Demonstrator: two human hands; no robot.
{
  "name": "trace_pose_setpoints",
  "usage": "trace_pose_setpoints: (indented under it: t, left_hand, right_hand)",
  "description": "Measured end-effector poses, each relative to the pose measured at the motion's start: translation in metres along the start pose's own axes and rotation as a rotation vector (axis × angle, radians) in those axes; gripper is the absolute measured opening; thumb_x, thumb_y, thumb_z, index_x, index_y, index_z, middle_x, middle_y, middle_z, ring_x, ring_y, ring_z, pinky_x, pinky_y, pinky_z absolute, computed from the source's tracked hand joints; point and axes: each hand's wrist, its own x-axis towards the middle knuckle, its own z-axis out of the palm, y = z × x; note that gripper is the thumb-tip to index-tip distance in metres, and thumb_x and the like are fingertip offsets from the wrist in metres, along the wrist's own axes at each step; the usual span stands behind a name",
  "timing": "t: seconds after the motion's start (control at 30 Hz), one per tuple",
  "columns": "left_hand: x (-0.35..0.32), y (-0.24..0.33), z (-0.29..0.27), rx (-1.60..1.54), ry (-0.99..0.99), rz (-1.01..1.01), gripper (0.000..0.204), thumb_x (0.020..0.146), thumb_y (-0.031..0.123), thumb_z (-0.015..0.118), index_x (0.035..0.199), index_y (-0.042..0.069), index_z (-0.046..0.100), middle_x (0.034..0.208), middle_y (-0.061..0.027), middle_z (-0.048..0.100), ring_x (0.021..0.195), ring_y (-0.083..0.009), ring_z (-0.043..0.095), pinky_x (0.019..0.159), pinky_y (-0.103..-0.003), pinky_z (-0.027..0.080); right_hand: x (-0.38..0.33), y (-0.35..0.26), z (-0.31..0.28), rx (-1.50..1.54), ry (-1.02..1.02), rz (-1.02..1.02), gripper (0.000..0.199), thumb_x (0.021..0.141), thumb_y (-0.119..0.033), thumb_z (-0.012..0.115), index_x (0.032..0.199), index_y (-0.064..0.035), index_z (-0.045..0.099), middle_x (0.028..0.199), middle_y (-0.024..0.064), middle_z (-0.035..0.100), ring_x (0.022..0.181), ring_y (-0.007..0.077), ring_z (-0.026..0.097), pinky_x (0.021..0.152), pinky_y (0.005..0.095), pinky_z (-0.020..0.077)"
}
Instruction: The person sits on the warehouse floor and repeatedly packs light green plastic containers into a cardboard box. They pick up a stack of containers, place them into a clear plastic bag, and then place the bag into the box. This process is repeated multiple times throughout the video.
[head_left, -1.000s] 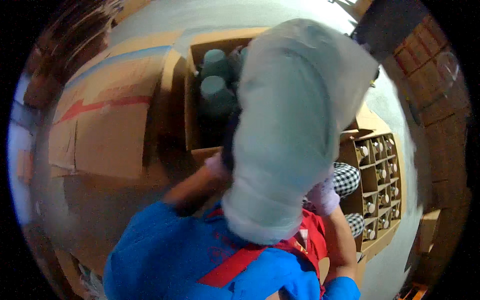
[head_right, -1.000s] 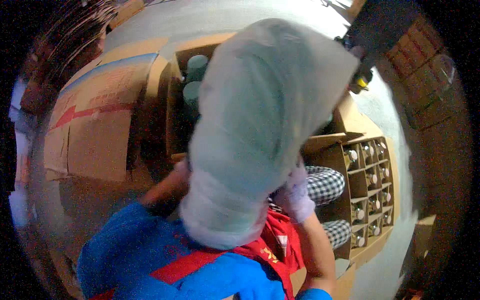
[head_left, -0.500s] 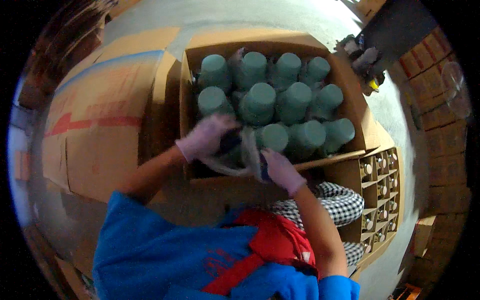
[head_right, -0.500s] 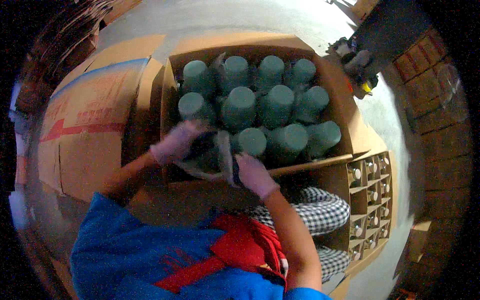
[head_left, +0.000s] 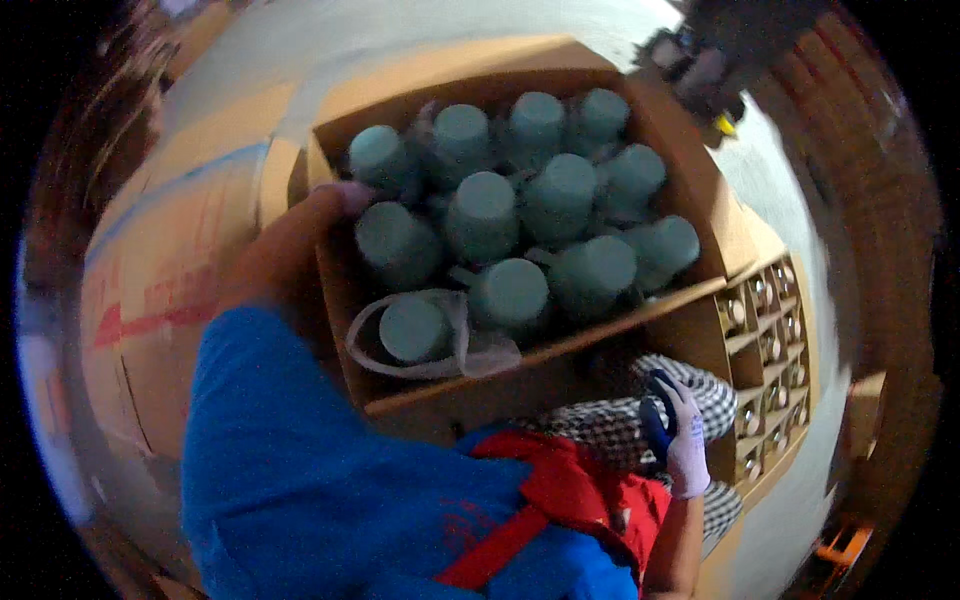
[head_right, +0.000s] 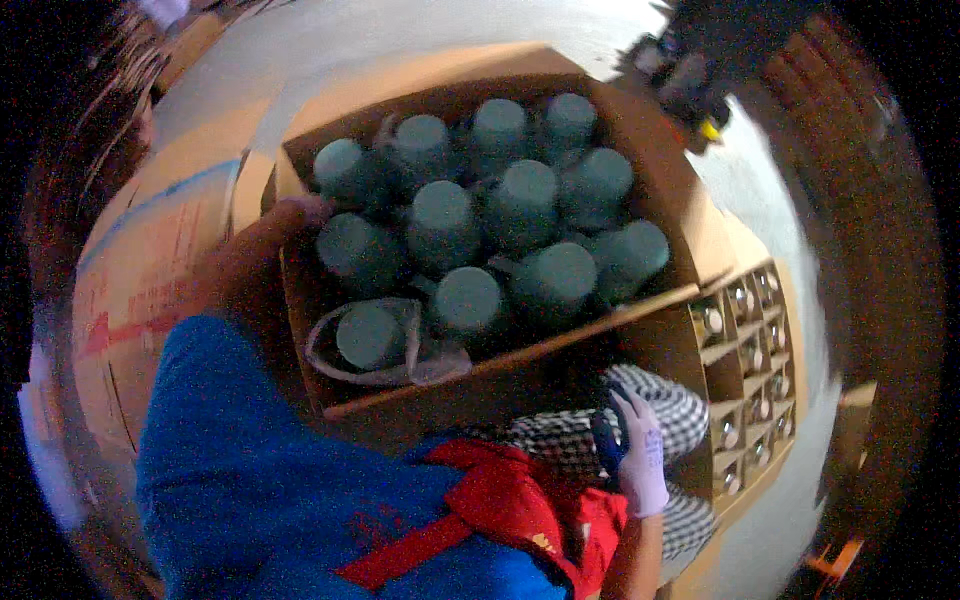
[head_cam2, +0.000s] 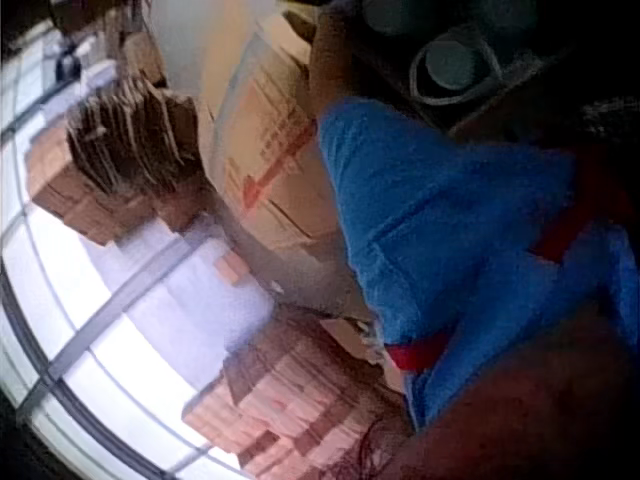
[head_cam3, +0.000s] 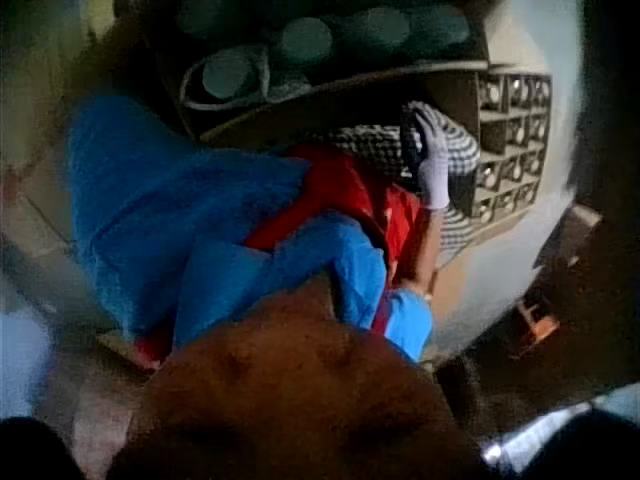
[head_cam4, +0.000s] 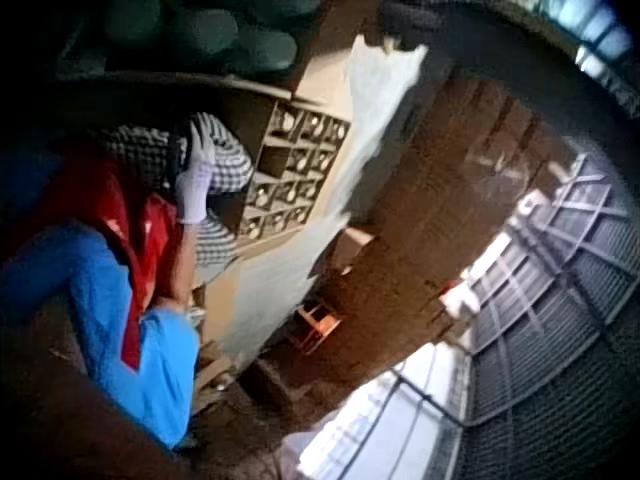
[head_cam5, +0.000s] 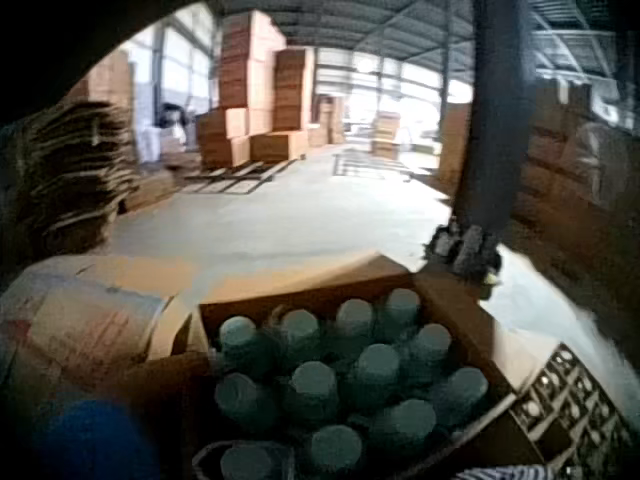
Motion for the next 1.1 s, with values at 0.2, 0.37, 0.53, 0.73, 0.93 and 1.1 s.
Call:
trace_pose_setpoints:
  t: [0.2,0.37,0.53,0.73,0.93,1.1]
  left_hand:
    - [0.017,0.024,-0.033,0.072,0.142,0.097,0.035,0.098,0.019,0.044,0.128,0.004,0.053,0.119,-0.0126,0.062,0.107,-0.0256,0.06,0.09,-0.04,0.051]
    - [-0.005,0.006,-0.026,-0.044,0.196,0.126,0.034,0.1,0.021,0.044,0.124,0.0,0.055,0.115,-0.0112,0.063,0.104,-0.0226,0.06,0.089,-0.038,0.051]
    - [-0.123,0.024,-0.082,-0.594,0.18,0.313,0.035,0.101,0.022,0.044,0.121,-0.004,0.057,0.111,-0.0099,0.064,0.1,-0.0197,0.06,0.088,-0.037,0.051]
    - [-0.273,0.023,-0.144,-1.335,0.596,0.784,0.044,0.104,0.026,0.04,0.137,-0.004,0.048,0.128,-0.0086,0.057,0.115,-0.018,0.054,0.101,-0.036,0.043]
    - [-0.286,0.336,-0.168,-0.558,0.5,1.477,0.05,0.091,0.012,0.052,0.139,0.002,0.046,0.133,-0.0157,0.054,0.125,-0.0276,0.05,0.107,-0.041,0.04]
    - [-0.255,0.505,-0.183,-0.761,0.464,1.652,0.052,0.087,0.008,0.064,0.137,0.005,0.049,0.137,-0.0193,0.053,0.127,-0.0314,0.051,0.107,-0.041,0.04]
  right_hand:
    - [-0.088,0.035,0.001,-0.115,0.164,0.128,0.043,0.084,-0.023,0.067,0.122,-0.0025,0.061,0.126,0.0209,0.059,0.116,0.0398,0.056,0.101,0.0438,0.0436]
    - [-0.102,0.006,-0.015,-0.159,0.242,0.019,0.035,0.091,-0.024,0.059,0.119,-0.0042,0.061,0.125,0.0189,0.06,0.115,0.0361,0.056,0.1,0.0427,0.0436]
    - [-0.16,0.033,-0.022,-0.127,0.281,0.169,0.033,0.091,-0.025,0.063,0.119,-0.0068,0.064,0.126,0.0199,0.06,0.118,0.0379,0.056,0.102,0.0429,0.0425]
    - [-0.117,0.052,-0.02,0.425,0.419,0.067,0.031,0.095,-0.023,0.057,0.117,-0.0026,0.065,0.113,0.0175,0.068,0.104,0.0241,0.065,0.093,0.0356,0.0482]
    - [-0.065,0.093,-0.1,1.679,0.697,0.259,0.042,0.1,-0.032,0.049,0.131,-0.0042,0.058,0.124,0.0067,0.065,0.11,0.0214,0.061,0.092,0.0327,0.0478]
    - [-0.172,0.112,-0.225,1.158,1.143,0.072,0.042,0.101,-0.03,0.049,0.129,-0.0014,0.059,0.125,0.0083,0.064,0.113,0.02,0.059,0.096,0.0323,0.0462]
